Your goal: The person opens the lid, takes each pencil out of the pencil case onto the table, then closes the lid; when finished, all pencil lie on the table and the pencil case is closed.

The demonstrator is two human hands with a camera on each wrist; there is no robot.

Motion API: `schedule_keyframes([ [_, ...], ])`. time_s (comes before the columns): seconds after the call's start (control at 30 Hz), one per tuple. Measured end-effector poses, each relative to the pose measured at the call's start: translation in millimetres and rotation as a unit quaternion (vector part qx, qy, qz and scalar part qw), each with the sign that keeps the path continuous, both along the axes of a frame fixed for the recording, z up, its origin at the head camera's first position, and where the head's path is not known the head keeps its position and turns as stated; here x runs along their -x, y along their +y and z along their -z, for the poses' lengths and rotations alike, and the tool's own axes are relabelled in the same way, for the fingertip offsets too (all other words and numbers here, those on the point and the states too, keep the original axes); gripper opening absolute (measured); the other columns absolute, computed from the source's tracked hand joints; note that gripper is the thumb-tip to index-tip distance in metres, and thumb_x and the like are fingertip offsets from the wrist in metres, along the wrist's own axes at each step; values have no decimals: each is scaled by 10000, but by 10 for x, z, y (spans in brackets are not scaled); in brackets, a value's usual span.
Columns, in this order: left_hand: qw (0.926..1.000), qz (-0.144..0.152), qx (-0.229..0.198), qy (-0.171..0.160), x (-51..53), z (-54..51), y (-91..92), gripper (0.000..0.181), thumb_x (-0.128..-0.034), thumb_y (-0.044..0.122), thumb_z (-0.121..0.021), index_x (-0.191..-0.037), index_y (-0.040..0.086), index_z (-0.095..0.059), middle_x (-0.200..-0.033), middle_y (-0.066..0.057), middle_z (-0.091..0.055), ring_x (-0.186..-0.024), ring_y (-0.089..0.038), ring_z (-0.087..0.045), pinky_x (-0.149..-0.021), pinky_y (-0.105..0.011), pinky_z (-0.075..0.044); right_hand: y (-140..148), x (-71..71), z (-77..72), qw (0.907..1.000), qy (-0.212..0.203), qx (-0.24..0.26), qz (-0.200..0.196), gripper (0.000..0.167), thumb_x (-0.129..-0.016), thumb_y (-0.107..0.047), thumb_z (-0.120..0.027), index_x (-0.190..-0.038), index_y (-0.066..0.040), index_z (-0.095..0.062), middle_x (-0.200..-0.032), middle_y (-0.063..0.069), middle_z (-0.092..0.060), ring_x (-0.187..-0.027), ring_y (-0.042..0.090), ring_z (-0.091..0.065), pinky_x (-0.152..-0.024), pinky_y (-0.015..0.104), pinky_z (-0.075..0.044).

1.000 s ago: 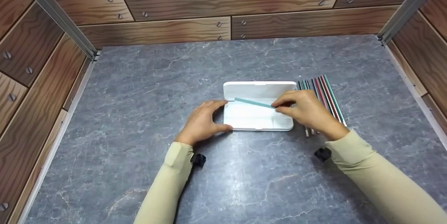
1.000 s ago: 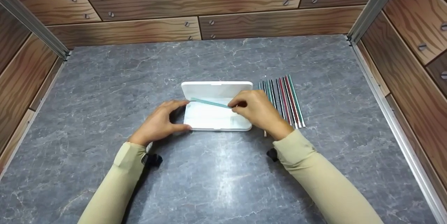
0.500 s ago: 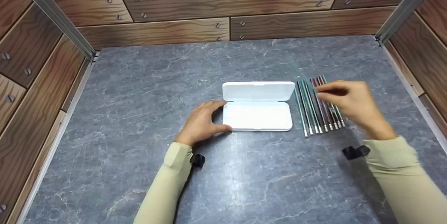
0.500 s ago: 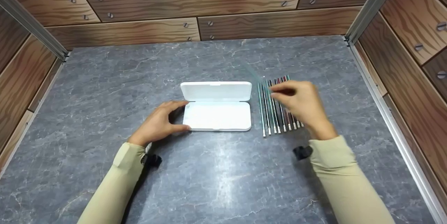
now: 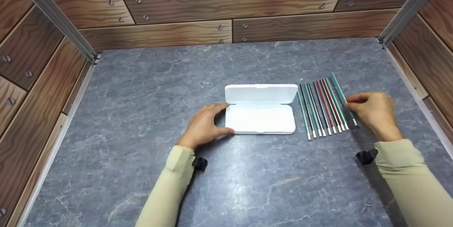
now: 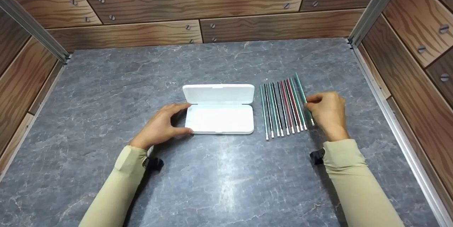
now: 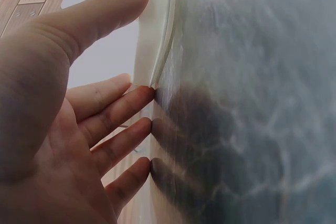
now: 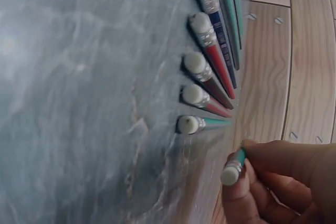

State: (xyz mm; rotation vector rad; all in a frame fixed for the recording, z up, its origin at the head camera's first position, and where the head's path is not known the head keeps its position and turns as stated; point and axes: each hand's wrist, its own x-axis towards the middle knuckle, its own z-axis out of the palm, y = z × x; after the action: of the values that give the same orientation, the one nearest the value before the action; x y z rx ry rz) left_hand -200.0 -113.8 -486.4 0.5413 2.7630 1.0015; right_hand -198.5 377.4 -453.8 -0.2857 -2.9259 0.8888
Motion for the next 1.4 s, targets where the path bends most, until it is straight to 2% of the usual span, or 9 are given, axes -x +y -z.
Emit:
schedule_keyframes([
  [0.1,10000,-2,-19,32,-6,4,5,866,-877,439,-965,-1617,172,-603,-1622,-107,-643,-1543,-350,-561,-1330,-573,-415,-1,3,26,9998,-174,-23,25,298,-996,-188,-841,-1213,16,-841,-1249,290,-800,-1116,385,-738,-782,204,-447],
  [0.17,10000,-18,-26,50,-14,-1,5,862,-872,434,-969,-1610,170,-610,-1610,-106,-652,-1533,-349,-569,-1325,-574,-420,-5,4,33,9997,-243,-21,35,310,-994,-201,-841,-1216,15,-840,-1257,292,-798,-1159,419,-726,-805,233,-457],
  [0.23,10000,-31,-4,34,-18,-4,7,869,-871,439,-968,-1614,173,-606,-1612,-103,-650,-1534,-343,-568,-1323,-571,-425,-6,6,42,9996,-276,-30,42,312,-992,-206,-844,-1210,16,-840,-1253,290,-801,-1112,371,-734,-811,238,-457],
  [0.47,10000,-18,-27,13,-10,17,6,870,-874,415,-966,-1619,157,-600,-1624,-115,-640,-1550,-354,-552,-1335,-582,-407,-1,38,75,9989,-409,244,14,305,-1000,-160,-836,-1201,70,-824,-1069,213,-859,-682,-111,-616,-627,87,-483],
  [0.7,10000,-20,-61,15,-2,37,-1,869,-871,412,-967,-1616,150,-602,-1622,-126,-640,-1546,-364,-554,-1329,-598,-409,-25,61,85,9979,-483,437,32,308,-1018,-133,-808,-1212,106,-805,-1031,217,-859,-628,-104,-647,-588,100,-528],
  [0.83,9999,15,-60,87,15,71,-14,865,-882,449,-957,-1616,159,-603,-1615,-128,-645,-1533,-356,-566,-1319,-582,-424,-39,54,73,9981,-424,428,117,305,-1021,-160,-806,-1202,86,-818,-946,121,-870,-624,-99,-657,-584,107,-535],
  [1.1,10000,-13,-43,-16,-8,-5,-3,874,-874,445,-968,-1621,177,-602,-1634,-105,-633,-1556,-349,-548,-1331,-587,-411,-279,91,-96,9990,381,167,181,270,-1016,-245,-818,-1178,-36,-870,-1152,190,-855,-709,-227,-495,-693,95,-429],
  [1.3,10000,-29,-17,-11,-14,-12,3,878,-871,448,-970,-1623,186,-600,-1631,-94,-638,-1555,-344,-551,-1329,-578,-419,-679,166,-244,9874,237,1550,-233,342,-1031,-258,-818,-1275,-18,-832,-892,-309,-766,-832,-129,-637,-733,78,-517],
  [1.4,10000,-30,-2,-5,-7,8,8,879,-868,445,-971,-1620,178,-602,-1629,-101,-639,-1552,-353,-553,-1330,-582,-416,-896,196,-280,9766,209,2100,-418,371,-1042,-256,-810,-1304,6,-813,-849,-377,-711,-858,-88,-663,-762,89,-544],
])
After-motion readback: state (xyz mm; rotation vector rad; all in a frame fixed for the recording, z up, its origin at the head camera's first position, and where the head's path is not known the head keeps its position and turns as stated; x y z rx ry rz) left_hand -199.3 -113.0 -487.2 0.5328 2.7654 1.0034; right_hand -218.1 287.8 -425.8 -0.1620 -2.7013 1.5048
